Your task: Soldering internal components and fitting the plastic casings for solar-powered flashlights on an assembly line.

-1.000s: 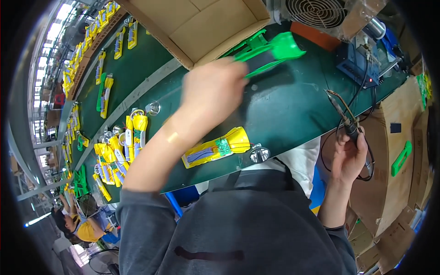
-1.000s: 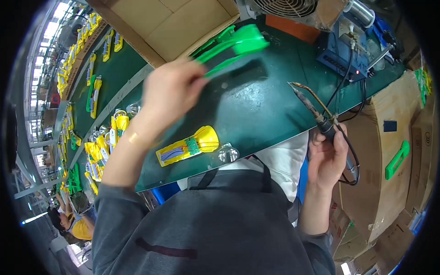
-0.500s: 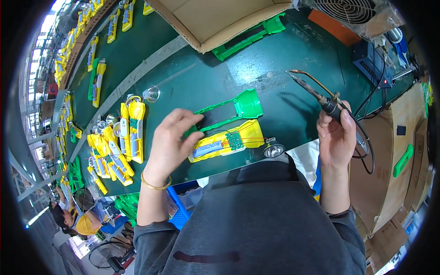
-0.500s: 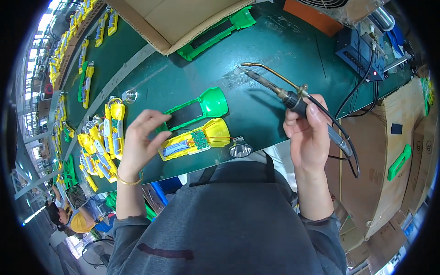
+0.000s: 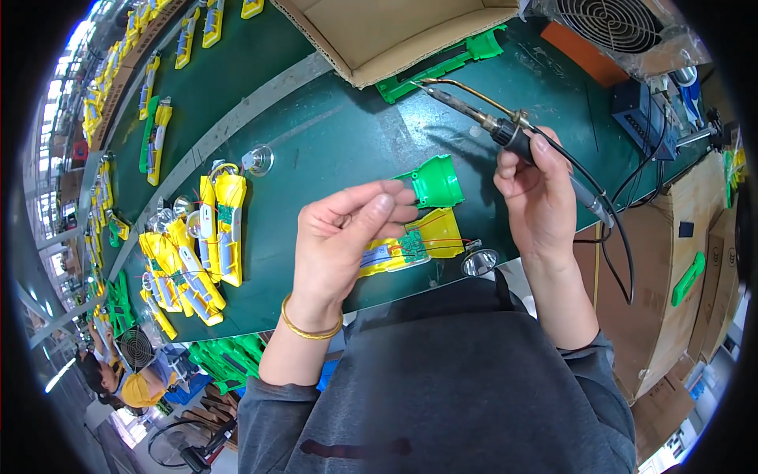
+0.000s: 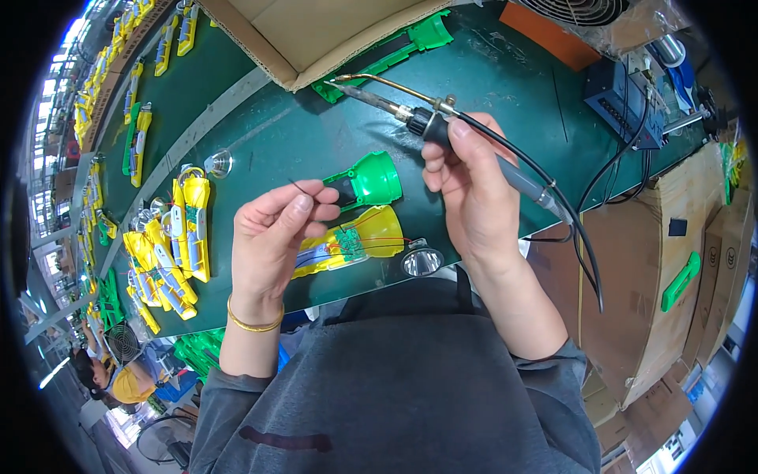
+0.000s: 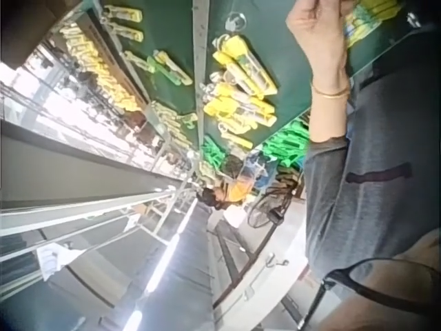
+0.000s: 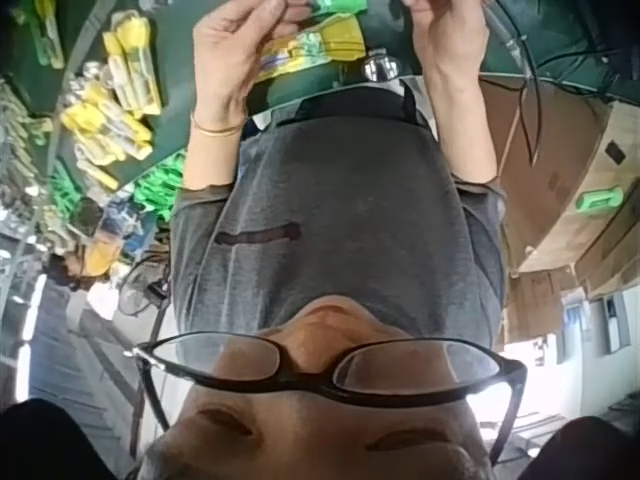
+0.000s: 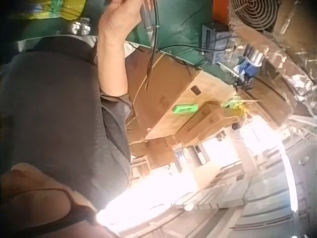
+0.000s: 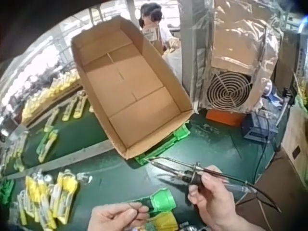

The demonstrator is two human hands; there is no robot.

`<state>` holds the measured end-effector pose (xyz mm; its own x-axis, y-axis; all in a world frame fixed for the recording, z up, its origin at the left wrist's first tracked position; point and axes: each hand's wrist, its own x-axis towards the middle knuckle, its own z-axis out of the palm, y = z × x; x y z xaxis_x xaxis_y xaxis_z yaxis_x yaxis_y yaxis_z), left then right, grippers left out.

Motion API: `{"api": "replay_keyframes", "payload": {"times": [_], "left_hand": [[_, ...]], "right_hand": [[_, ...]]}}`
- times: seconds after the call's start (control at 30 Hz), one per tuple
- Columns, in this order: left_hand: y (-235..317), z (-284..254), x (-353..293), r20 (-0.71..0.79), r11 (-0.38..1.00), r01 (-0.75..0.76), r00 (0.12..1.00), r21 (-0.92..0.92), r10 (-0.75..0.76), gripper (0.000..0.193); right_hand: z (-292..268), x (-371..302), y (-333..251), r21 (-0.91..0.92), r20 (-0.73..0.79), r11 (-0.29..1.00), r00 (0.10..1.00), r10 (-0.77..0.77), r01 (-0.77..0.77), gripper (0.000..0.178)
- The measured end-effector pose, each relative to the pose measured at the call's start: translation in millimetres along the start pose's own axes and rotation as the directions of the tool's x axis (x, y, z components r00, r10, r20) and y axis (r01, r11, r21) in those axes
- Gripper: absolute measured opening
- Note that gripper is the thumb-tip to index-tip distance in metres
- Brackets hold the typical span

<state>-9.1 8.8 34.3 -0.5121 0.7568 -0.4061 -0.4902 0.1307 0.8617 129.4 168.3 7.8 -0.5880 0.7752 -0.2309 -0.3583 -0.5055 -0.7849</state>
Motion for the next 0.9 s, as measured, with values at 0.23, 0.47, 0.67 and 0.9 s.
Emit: {"api": "replay_keyframes", "payload": {"times": [0.23,0.47,0.67,0.9], "left_hand": [[-25,-20,-14,-0.220,0.760,-0.250,0.862,0.600,0.457,0.016],[-30,-26,-17,-0.200,0.755,-0.192,0.897,0.627,0.394,0.014],[-13,-30,-17,-0.014,0.595,-0.196,0.944,0.779,0.329,0.009],[3,-25,-3,0.137,0.202,-0.181,0.968,0.962,0.212,0.002]], "right_hand": [[19,7,18,-0.070,0.134,0.994,0.986,0.098,-0.089,0.013],[-7,-5,16,-0.154,0.127,0.978,0.979,0.159,-0.139,0.017],[-20,-20,1,-0.146,0.071,0.982,0.989,0.131,-0.120,0.013],[-12,-17,-5,-0.485,0.242,0.874,0.959,0.148,-0.013,0.013]]}}
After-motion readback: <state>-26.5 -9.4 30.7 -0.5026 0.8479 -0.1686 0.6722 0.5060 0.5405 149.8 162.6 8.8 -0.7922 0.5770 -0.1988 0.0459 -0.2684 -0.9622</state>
